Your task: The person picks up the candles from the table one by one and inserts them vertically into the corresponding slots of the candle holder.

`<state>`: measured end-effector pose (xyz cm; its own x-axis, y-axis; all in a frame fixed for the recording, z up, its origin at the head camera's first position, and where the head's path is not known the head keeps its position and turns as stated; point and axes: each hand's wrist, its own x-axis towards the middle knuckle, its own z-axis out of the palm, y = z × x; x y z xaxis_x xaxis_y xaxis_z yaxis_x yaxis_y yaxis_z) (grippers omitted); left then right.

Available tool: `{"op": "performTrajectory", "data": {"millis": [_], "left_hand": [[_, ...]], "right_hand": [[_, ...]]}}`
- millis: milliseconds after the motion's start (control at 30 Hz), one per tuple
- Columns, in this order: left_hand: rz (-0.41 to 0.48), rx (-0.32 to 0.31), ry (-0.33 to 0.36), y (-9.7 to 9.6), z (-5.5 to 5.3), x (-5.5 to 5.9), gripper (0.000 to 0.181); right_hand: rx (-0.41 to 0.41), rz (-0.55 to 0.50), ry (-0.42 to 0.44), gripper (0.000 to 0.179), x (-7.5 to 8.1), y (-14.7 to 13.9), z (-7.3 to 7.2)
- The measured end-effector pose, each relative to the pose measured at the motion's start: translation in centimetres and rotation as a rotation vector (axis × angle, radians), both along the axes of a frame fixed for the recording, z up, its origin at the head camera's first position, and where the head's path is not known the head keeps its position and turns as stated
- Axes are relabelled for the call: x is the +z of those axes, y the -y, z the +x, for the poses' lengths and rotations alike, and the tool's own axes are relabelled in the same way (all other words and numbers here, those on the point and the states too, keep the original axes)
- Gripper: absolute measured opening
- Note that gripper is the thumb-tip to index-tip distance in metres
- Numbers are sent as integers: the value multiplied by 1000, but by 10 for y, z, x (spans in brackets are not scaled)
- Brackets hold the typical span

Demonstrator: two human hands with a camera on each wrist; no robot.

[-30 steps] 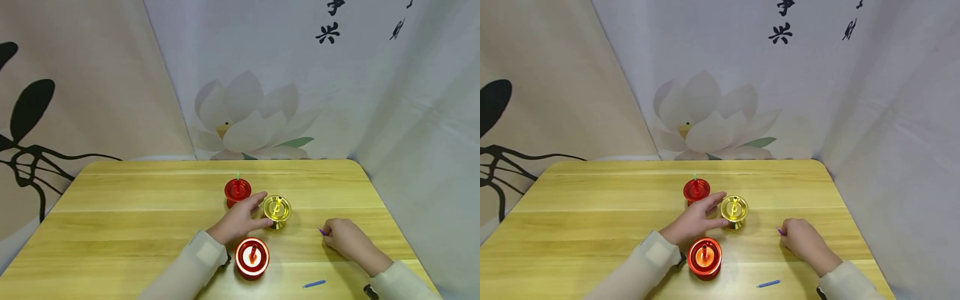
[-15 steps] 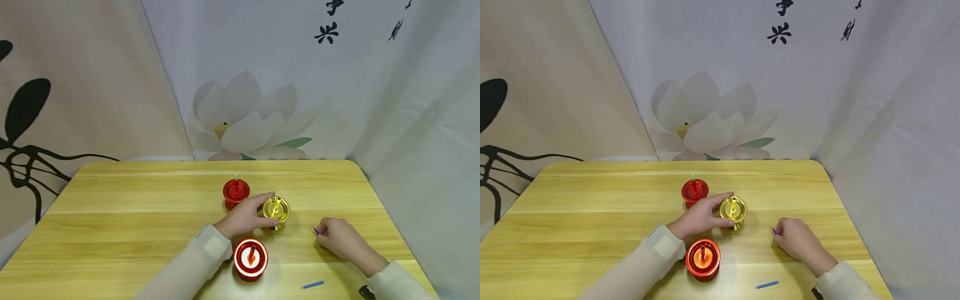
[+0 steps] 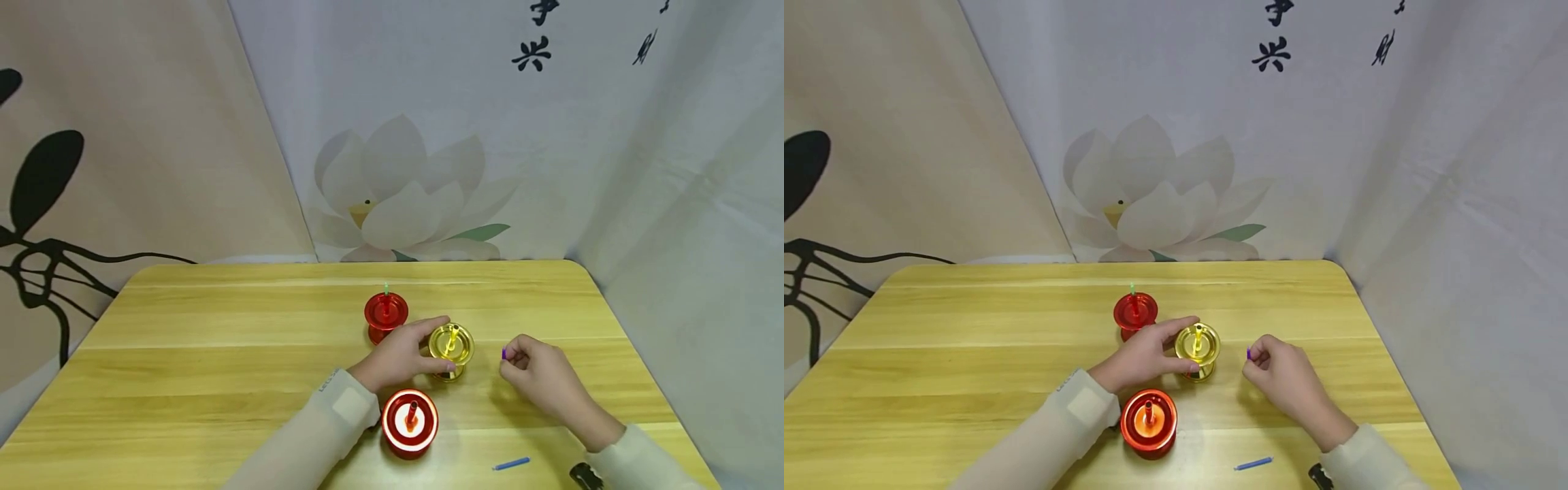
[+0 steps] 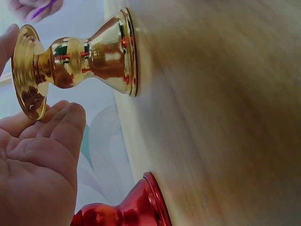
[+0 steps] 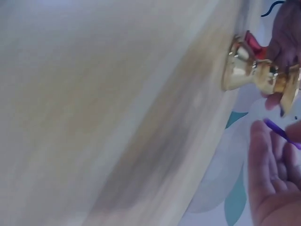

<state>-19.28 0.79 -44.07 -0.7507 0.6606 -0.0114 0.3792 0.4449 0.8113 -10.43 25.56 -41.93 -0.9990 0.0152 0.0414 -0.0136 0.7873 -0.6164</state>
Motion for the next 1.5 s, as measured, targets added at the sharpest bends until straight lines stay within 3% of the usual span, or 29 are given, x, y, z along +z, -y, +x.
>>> {"op": "performTrajectory", "data": {"millis": [267, 433, 600, 933, 1133, 1500], "left_hand": [[-6, -4, -36, -1, 0, -2, 85], [-14, -4, -46, 0, 0, -1, 85], [-7, -14, -51, 0, 0, -1, 84], [-23, -26, -82, -2, 0, -1, 82], [-39, -25, -83, -2, 0, 0, 83], [-27, -32, -67, 3, -1, -1, 84]], "right_hand": [[-15, -103, -181, 9, 9, 19, -5], [1, -195, -227, 8, 17, 31, -10], [13, -222, -281, 7, 25, 41, -14], [61, -267, -336, 5, 35, 50, -20], [67, -219, -370, 6, 38, 54, -22], [65, -197, -301, 7, 40, 62, -23]]}}
